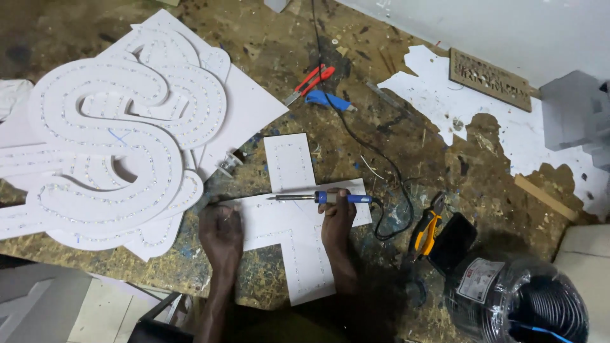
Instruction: Soldering electrical connections and LEDs onto a sign component at a workbench.
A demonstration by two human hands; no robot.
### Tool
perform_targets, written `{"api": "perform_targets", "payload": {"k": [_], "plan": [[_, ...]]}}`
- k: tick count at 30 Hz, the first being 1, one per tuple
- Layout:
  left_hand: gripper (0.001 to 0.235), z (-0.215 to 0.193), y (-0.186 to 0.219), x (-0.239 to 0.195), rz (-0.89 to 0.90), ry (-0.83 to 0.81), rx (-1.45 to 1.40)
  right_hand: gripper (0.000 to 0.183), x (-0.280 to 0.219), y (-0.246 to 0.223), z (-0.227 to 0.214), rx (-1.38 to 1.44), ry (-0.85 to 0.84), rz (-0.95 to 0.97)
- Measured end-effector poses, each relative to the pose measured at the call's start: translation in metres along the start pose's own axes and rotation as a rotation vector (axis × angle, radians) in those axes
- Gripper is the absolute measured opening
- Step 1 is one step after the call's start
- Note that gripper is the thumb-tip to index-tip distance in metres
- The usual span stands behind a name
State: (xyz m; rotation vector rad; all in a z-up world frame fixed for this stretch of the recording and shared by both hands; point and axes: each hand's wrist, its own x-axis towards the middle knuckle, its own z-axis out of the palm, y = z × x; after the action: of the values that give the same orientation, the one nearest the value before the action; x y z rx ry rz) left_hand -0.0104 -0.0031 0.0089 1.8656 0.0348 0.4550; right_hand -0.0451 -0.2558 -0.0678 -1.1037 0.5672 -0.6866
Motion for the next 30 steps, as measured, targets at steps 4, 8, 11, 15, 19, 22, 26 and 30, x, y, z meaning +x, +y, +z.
{"api": "perform_targets", "payload": {"k": [4,8,11,15,19,22,26,30], "plan": [[0.018,0.01,0.005,-0.006,-0.032,-0.032,-0.085,0.041,0.011,-0.005,-0.016,0.049,0.028,0.012],[0.017,0.024,-0.015,-0.027,-0.129,-0.097,-0.229,0.041,0.017,-0.028,-0.026,0.139,0.113,0.094],[0.017,0.034,-0.021,-0.028,-0.175,-0.149,-0.301,0.039,0.024,-0.036,-0.029,0.252,0.199,0.141],[0.023,0.034,-0.008,-0.019,-0.07,-0.201,-0.116,0.034,0.036,-0.022,-0.057,0.552,0.289,0.265],[0.026,0.038,-0.003,-0.025,0.088,-0.259,-0.04,0.043,0.02,-0.051,-0.079,0.603,0.244,0.293],[0.024,0.041,-0.003,-0.023,0.041,-0.239,-0.081,0.041,0.018,-0.074,-0.097,0.627,0.334,0.225],[0.02,0.038,-0.008,-0.028,0.126,-0.258,-0.105,0.021,0.014,-0.114,-0.148,0.611,0.357,0.089],[0.03,0.038,0.035,-0.024,0.353,-0.325,0.019,0.032,0.011,-0.157,-0.186,0.569,0.236,0.095]]}}
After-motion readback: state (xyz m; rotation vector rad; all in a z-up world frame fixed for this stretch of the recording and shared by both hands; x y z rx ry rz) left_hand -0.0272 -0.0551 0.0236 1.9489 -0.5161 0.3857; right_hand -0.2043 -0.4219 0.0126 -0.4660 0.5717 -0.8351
